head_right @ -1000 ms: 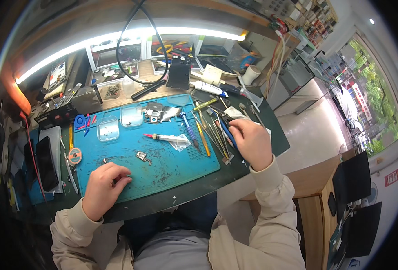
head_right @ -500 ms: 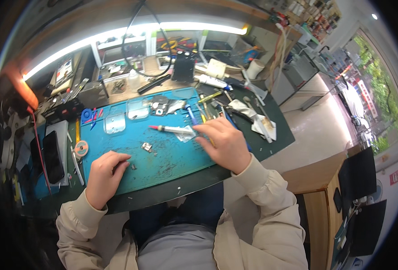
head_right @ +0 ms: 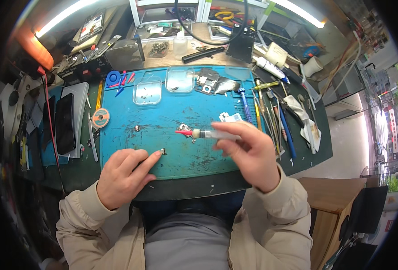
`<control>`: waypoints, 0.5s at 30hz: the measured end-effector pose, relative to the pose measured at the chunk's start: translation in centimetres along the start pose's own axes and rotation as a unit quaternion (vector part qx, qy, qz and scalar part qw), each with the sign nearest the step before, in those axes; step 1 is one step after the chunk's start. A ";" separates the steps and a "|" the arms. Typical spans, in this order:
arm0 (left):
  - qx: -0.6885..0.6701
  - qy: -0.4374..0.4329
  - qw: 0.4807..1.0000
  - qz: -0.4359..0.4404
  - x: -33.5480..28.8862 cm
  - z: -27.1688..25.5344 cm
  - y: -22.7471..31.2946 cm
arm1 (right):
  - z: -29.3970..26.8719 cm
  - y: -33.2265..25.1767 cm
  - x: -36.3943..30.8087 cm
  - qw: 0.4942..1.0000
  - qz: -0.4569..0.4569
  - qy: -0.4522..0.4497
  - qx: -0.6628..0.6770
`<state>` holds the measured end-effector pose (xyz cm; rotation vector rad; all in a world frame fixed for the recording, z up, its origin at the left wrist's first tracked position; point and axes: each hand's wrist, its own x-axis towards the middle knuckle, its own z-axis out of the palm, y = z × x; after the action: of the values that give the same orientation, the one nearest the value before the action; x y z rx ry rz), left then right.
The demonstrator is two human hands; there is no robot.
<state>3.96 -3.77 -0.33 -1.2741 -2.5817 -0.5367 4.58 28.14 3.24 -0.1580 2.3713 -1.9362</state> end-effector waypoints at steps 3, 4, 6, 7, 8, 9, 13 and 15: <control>0.007 -0.025 1.000 -0.002 0.2 -0.1 0.3 | 1.2 0.9 -1.0 0.999 -0.034 0.020 -0.034; 0.008 -0.028 1.000 -0.001 0.1 -0.1 0.3 | 0.7 1.5 -0.9 0.995 -0.075 -0.004 -0.071; 0.009 -0.035 0.999 0.002 0.1 0.1 0.1 | 0.7 2.1 -0.6 0.991 -0.110 -0.031 -0.071; 0.009 -0.037 0.999 0.008 0.2 0.1 0.1 | 0.8 2.3 -0.5 0.993 -0.104 -0.033 -0.036; 0.010 -0.039 0.999 0.014 0.3 0.0 0.1 | 1.1 2.5 -0.4 0.995 -0.098 -0.036 -0.001; 0.012 -0.041 0.999 0.018 0.3 -0.1 0.0 | 1.5 2.0 -0.7 0.997 -0.005 -0.027 0.069; 0.021 -0.042 0.999 0.015 0.3 -0.1 0.1 | 1.7 1.9 -0.6 0.996 0.038 -0.071 0.047; 0.030 -0.037 0.999 0.014 0.3 0.0 0.2 | 1.5 2.3 -0.5 0.996 0.002 -0.078 0.054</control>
<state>3.94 -3.49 -0.19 -1.3331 -2.6144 -0.4104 5.17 27.25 0.69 -0.2844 2.1627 -1.9664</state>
